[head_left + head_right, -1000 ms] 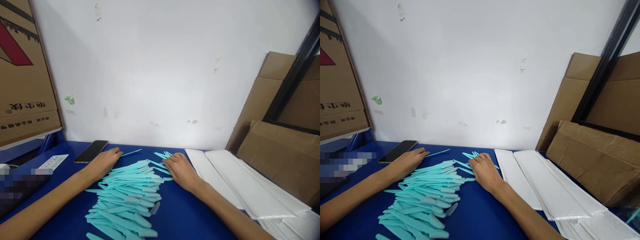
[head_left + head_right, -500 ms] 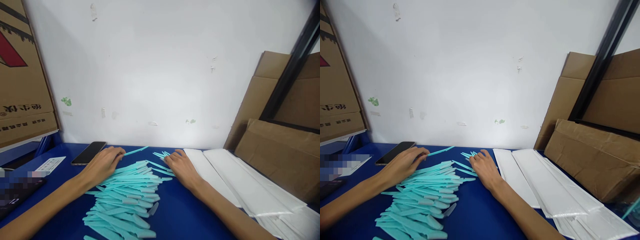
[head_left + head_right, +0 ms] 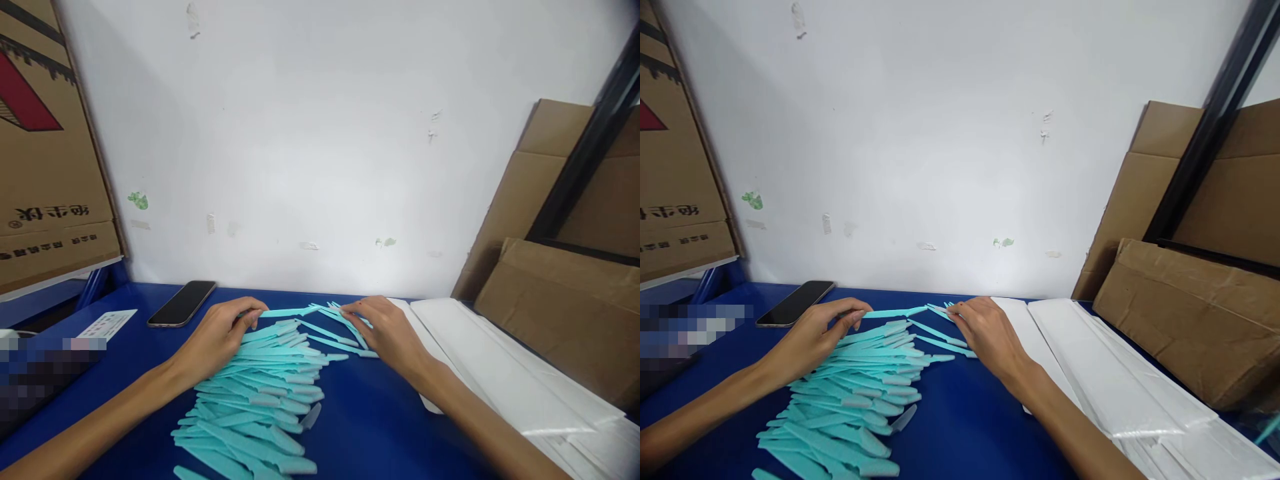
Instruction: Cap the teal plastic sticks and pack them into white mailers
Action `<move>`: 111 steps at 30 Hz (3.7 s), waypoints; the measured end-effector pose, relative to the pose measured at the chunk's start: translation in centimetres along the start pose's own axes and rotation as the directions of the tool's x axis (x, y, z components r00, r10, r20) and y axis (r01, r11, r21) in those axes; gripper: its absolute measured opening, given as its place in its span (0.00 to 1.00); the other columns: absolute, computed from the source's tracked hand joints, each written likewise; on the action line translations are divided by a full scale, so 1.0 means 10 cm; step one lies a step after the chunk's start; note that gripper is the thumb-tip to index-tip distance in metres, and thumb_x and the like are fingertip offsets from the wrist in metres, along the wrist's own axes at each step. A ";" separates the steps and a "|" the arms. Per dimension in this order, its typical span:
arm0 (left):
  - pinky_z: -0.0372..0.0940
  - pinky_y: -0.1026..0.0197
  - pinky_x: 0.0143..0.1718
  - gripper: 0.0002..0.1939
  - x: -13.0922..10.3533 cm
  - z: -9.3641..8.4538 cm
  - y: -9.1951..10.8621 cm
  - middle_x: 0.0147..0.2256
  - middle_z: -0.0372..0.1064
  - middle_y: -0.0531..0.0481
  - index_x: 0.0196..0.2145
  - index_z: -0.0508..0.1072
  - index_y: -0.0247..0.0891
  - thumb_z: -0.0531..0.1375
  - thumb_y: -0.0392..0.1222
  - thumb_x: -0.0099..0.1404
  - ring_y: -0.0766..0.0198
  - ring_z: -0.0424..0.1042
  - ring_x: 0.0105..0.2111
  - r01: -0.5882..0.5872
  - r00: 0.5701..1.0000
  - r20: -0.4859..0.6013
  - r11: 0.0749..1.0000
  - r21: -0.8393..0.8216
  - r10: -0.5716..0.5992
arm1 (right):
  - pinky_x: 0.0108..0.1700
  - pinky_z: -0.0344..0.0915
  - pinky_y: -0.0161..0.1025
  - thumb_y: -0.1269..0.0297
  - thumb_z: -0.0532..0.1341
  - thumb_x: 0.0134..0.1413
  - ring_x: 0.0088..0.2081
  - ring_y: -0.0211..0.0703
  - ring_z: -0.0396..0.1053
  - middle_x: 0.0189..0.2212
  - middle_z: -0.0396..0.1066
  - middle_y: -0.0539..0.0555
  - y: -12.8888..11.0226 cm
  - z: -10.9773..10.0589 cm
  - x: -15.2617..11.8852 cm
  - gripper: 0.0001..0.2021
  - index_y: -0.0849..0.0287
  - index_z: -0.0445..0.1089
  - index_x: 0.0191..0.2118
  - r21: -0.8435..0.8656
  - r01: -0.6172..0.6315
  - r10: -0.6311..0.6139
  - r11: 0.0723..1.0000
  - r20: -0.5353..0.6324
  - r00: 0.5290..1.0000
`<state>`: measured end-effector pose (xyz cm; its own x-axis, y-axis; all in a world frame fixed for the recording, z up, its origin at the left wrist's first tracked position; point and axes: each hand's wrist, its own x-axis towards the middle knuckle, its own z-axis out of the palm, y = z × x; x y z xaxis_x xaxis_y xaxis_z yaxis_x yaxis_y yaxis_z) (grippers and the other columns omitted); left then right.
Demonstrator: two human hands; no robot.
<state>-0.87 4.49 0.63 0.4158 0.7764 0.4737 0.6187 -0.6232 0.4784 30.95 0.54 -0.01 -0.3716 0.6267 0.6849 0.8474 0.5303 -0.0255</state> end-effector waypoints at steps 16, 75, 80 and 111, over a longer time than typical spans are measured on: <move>0.57 0.64 0.22 0.22 0.01 0.03 0.00 0.27 0.66 0.52 0.41 0.77 0.36 0.52 0.56 0.70 0.67 0.61 0.20 0.204 0.978 0.092 0.952 -0.228 -0.187 | 0.41 0.71 0.40 0.68 0.69 0.58 0.36 0.45 0.78 0.35 0.83 0.45 -0.16 0.02 0.00 0.07 0.47 0.82 0.39 0.383 -0.126 0.159 0.915 -0.056 0.986; 0.62 0.61 0.28 0.15 0.10 -0.08 -0.52 0.28 0.79 0.51 0.34 0.78 0.41 0.52 0.46 0.67 0.57 0.76 0.27 0.139 0.989 0.026 0.973 0.185 -0.147 | 0.63 0.59 0.58 0.32 0.60 0.53 0.67 0.65 0.56 0.69 0.55 0.63 0.35 0.11 -0.20 0.48 0.53 0.49 0.72 0.077 -0.290 0.204 0.954 0.543 0.814; 0.66 0.57 0.40 0.14 0.06 0.02 -0.58 0.37 0.78 0.46 0.35 0.79 0.41 0.55 0.46 0.66 0.53 0.76 0.39 0.093 0.991 0.078 0.974 0.208 -0.111 | 0.61 0.63 0.56 0.36 0.55 0.61 0.62 0.62 0.65 0.64 0.65 0.62 0.31 0.14 -0.18 0.37 0.57 0.62 0.67 0.064 -0.260 0.195 0.963 0.496 0.846; 0.61 0.52 0.58 0.25 -0.04 0.11 -0.18 0.49 0.70 0.49 0.47 0.75 0.44 0.42 0.56 0.77 0.55 0.67 0.51 0.032 0.965 0.262 0.999 0.001 -0.031 | 0.51 0.71 0.50 0.59 0.61 0.67 0.49 0.49 0.73 0.52 0.72 0.56 0.26 0.85 0.49 0.13 0.58 0.71 0.52 0.308 -0.200 0.042 0.930 0.453 0.891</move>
<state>-1.42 5.34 -1.20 0.5564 0.7928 0.2486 0.6325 -0.5982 0.4921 28.08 9.87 -2.93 -0.4670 0.8390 0.2794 0.7461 0.5434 -0.3849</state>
